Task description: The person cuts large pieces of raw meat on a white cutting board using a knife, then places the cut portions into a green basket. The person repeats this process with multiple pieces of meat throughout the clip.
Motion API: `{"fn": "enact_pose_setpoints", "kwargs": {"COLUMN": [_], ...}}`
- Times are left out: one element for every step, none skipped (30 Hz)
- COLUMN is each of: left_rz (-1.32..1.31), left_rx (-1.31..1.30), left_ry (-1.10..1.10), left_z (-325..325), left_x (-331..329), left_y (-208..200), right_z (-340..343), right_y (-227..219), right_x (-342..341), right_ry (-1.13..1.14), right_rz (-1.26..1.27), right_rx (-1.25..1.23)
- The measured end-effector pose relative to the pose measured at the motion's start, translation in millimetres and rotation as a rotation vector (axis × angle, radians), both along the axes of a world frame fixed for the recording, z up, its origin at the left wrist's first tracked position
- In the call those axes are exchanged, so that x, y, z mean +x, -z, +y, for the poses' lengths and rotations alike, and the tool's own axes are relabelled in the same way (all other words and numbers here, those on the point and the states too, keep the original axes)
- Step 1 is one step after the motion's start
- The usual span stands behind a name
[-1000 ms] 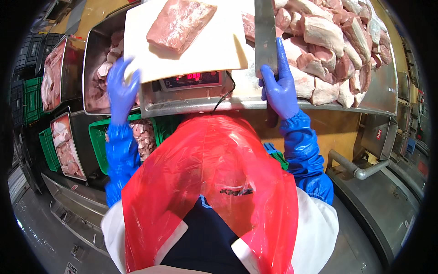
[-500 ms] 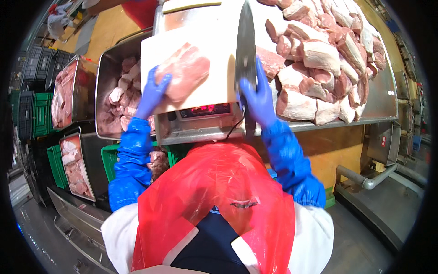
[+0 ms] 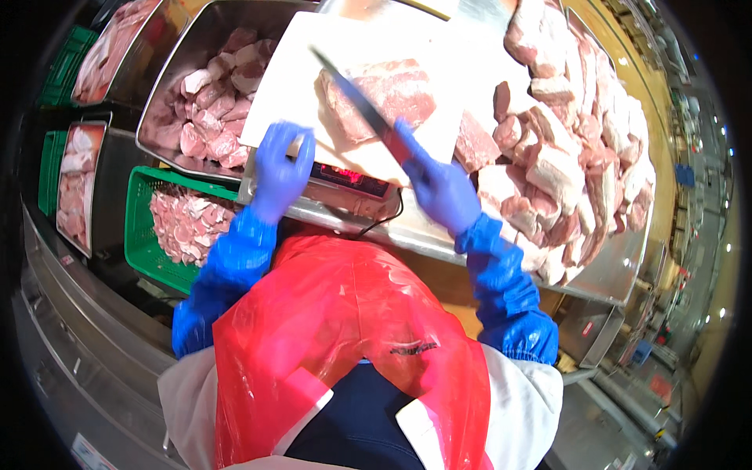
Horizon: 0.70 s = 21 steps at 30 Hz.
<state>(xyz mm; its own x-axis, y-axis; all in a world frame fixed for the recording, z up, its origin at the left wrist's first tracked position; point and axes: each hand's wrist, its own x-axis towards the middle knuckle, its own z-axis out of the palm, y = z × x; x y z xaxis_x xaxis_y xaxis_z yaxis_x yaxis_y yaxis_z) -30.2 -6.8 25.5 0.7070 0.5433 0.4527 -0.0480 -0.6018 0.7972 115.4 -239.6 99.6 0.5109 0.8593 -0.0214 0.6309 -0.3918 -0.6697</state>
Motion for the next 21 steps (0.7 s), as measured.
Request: {"fn": "enact_pose_setpoints", "kwargs": {"left_rz": [-0.004, -0.001, 0.011, 0.006, 0.006, 0.045, 0.083, 0.122, 0.09, 0.057, 0.029, -0.012, -0.021, -0.028, -0.042, -0.055, -0.073, -0.089, 0.031, 0.149, 0.183], "left_rx": [0.049, 0.089, 0.163, 0.251, 0.346, 0.38, 0.412, 0.436, 0.416, 0.399, 0.386, 0.375, 0.355, 0.351, 0.345, 0.338, 0.313, 0.296, 0.367, 0.435, 0.48], "left_ry": [-0.017, -0.025, -0.053, -0.085, -0.112, -0.142, -0.168, -0.19, -0.173, -0.174, -0.173, -0.171, -0.2, -0.189, -0.17, -0.151, -0.128, -0.116, -0.049, 0.02, 0.09], "left_z": [-13, -24, -39, -51, -53, -49, -45, -42, -43, -44, -46, -45, -45, -46, -47, -50, -57, -65, -69, -67, -53], "left_x": [-17, -28, -25, -8, 10, 16, 21, 26, 27, 28, 28, 32, 32, 25, 20, 15, 9, 6, 16, 27, 36], "left_y": [-5, -8, -15, -22, -14, -3, 8, 18, 21, 23, 23, 18, 14, 10, 5, 0, -14, -25, -29, -29, -12], "right_z": [-2, -2, 9, 25, 29, 27, 19, 8, -13, -36, -58, -74, -85, -94, -100, -106, -111, -110, -106, -98, -86], "right_y": [-2, 5, 1, -5, 11, 9, 6, 3, 10, 11, 10, 5, -2, -13, -24, -35, -44, -52, -57, -51, -45], "right_x": [-9, -9, -11, -3, 5, 5, 3, 3, 5, 6, 5, 8, 10, 11, 13, 17, 19, 19, 17, 13, 10], "right_ry": [-0.069, -0.068, -0.048, -0.033, -0.091, -0.112, -0.128, -0.141, -0.154, -0.162, -0.169, -0.171, -0.18, -0.187, -0.185, -0.173, -0.165, -0.169, -0.115, -0.015, 0.113], "right_rz": [-0.119, -0.067, -0.011, 0.026, -0.091, -0.119, -0.147, -0.174, -0.164, -0.165, -0.159, -0.165, -0.157, -0.141, -0.128, -0.173, -0.214, -0.255, -0.247, -0.189, -0.031], "right_rx": [0.056, 0.044, -0.051, -0.133, 0.005, -0.035, -0.075, -0.123, -0.156, -0.192, -0.223, -0.253, -0.316, -0.379, -0.443, -0.401, -0.351, -0.307, -0.176, 0.03, 0.057]}}
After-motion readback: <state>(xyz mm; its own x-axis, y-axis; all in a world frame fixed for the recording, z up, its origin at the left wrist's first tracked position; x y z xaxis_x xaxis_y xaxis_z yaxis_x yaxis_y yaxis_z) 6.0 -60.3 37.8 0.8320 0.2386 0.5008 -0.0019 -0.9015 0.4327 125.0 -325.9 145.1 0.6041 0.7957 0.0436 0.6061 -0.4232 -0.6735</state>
